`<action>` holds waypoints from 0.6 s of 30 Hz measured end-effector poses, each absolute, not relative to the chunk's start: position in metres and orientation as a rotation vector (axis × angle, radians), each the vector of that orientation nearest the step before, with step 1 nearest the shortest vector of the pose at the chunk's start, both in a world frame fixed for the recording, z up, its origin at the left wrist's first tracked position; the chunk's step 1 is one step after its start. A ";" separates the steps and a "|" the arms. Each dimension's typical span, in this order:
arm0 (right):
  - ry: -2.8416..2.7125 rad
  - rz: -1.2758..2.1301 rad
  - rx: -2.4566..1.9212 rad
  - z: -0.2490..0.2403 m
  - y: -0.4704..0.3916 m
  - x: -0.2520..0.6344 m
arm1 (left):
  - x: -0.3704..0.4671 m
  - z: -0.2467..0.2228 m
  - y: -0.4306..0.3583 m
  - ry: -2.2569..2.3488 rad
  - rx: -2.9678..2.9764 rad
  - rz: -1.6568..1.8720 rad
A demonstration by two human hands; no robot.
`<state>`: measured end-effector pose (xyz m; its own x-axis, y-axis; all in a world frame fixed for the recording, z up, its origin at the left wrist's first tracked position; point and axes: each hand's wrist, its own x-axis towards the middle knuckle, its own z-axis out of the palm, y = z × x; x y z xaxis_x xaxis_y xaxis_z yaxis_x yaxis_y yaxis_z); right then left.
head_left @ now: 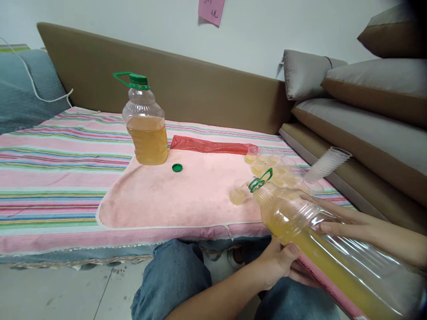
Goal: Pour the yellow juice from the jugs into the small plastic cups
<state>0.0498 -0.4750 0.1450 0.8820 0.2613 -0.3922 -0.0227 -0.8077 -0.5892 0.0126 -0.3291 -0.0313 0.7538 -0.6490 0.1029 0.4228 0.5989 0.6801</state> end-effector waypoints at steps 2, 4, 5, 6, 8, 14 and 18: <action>-0.184 0.622 -2.428 0.146 -0.473 0.049 | 0.013 -0.032 -0.329 -0.366 0.682 -0.628; -0.181 0.612 -2.415 0.146 -0.473 0.049 | 0.012 -0.032 -0.329 -0.376 0.676 -0.620; -0.184 0.607 -2.411 0.147 -0.472 0.049 | 0.012 -0.032 -0.329 -0.379 0.674 -0.616; -0.189 0.604 -2.411 0.147 -0.472 0.049 | 0.012 -0.031 -0.328 -0.376 0.675 -0.613; -0.193 0.593 -2.430 0.147 -0.472 0.049 | 0.012 -0.029 -0.327 -0.365 0.689 -0.612; -0.142 0.543 -2.495 0.140 -0.479 0.054 | 0.017 -0.024 -0.320 -0.359 0.744 -0.583; -0.182 0.471 -2.460 0.135 -0.481 0.055 | 0.023 -0.021 -0.311 -0.377 0.800 -0.526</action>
